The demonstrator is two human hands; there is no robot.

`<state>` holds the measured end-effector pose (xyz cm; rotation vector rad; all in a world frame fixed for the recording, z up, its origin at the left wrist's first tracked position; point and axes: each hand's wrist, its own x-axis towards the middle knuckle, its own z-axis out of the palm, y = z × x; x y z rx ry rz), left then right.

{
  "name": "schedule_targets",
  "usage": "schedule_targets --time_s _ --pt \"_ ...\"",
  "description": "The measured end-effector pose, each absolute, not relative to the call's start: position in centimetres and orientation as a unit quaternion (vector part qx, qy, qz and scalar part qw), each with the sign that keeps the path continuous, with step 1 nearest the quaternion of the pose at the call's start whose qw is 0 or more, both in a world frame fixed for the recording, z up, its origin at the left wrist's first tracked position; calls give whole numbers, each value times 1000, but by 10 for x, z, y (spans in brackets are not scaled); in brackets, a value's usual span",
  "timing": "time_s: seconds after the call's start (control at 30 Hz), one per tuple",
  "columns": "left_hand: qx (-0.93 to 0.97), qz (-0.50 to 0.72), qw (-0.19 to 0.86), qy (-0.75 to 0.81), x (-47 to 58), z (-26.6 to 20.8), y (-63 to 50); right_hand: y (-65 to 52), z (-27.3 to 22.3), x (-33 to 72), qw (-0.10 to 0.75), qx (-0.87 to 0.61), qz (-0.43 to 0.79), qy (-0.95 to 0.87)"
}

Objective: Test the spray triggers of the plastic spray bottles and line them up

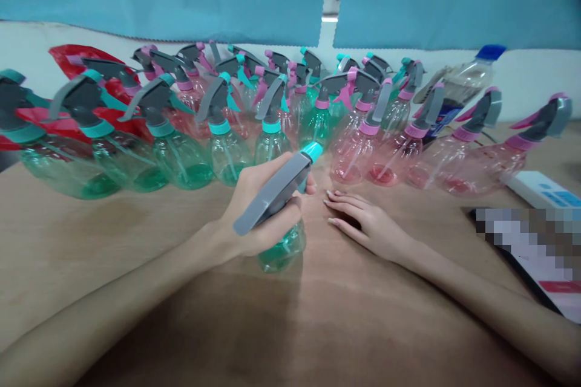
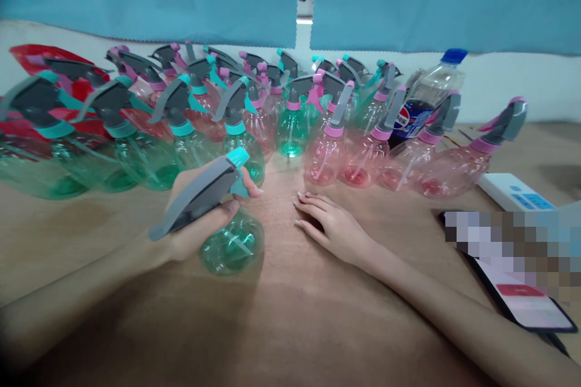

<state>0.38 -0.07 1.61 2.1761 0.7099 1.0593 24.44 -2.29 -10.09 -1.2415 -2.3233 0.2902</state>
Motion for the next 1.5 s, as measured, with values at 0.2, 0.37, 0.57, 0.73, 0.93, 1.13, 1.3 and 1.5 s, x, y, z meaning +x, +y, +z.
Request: schedule_targets --time_s 0.2,0.37,0.57,0.73,0.93,1.13,1.3,1.5 --pt "817 410 311 259 3 14 0 -23 -102 245 241 -454 103 -851" --pt "821 401 303 270 3 17 -1 -22 -103 245 243 -454 104 -851" --pt "812 379 339 286 4 16 -2 -23 -101 244 252 -453 106 -849" --pt "812 389 308 308 7 16 -7 -23 -100 243 251 -452 103 -850" --pt "810 409 275 317 8 14 -9 -22 -102 244 254 -452 101 -849" --pt "787 427 354 271 11 7 -10 -21 -102 244 254 -448 99 -851" --pt "795 424 347 260 15 2 -13 -19 -103 245 246 -441 98 -858" --pt "776 425 385 263 20 -1 -16 -27 -84 245 271 -435 111 -851"
